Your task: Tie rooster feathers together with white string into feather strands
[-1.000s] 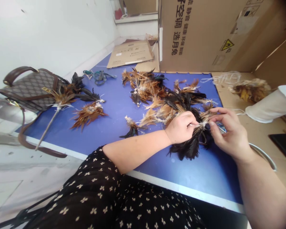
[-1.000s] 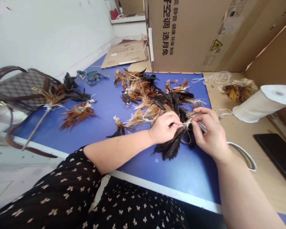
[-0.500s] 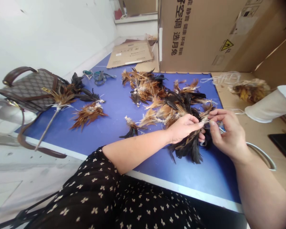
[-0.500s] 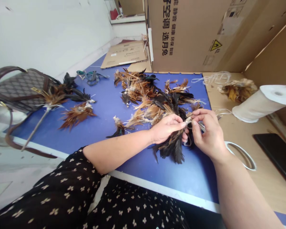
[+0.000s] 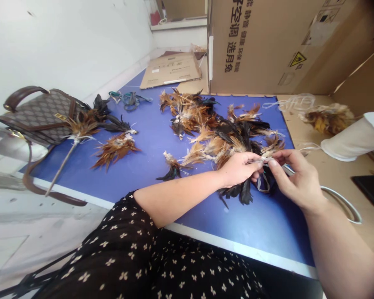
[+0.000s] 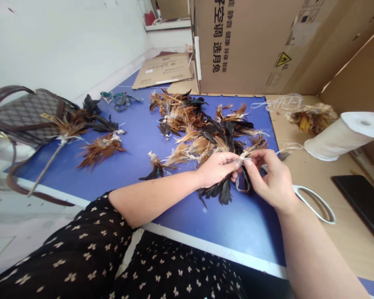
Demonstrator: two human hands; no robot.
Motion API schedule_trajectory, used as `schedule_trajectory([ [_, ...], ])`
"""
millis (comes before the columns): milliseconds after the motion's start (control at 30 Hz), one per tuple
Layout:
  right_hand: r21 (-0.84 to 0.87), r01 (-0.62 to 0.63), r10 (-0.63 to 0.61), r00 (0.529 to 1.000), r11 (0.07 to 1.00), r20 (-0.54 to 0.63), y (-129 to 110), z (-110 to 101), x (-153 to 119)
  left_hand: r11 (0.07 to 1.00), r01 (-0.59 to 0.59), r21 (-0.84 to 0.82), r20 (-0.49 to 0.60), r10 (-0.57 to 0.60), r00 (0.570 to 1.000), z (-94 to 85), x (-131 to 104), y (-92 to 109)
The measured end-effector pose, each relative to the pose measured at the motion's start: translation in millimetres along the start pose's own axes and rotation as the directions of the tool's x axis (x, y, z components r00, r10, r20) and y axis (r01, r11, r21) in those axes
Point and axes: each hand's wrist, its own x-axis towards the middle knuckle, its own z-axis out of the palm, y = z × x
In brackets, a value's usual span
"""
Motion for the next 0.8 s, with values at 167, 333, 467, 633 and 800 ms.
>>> schedule_trajectory([
  [167, -0.003, -0.022, 0.022, 1.000, 1.000, -0.004, -0.8, 5.0, -0.1, 0.993, -0.035, 0.116, 0.057, 0.028, 0.998, 3.0, -3.0, 0.2],
  [333, -0.023, -0.070, 0.069, 0.997, 0.997, -0.033, 3.9, 5.3, -0.9, 0.795, -0.283, 0.536, -0.002, 0.336, 0.942, -3.7, -4.7, 5.8],
  [467, 0.001, -0.108, 0.108, 0.992, 0.994, -0.060, 5.2, 6.2, -3.4, 0.612, -0.362, 0.703, 0.066, 0.450, 0.891, -10.7, -4.5, 10.3],
  [633, 0.105, -0.195, 0.207, 0.971, 0.975, -0.119, 2.8, 12.9, -4.5, 0.410, -0.429, 0.805, 0.215, 0.473, 0.855, -13.0, -4.8, 11.9],
  [800, 0.212, -0.276, 0.314, 0.933, 0.938, -0.177, -2.0, 22.9, -3.9, 0.232, -0.438, 0.868, 0.313, 0.429, 0.847, -12.5, -6.8, 13.0],
])
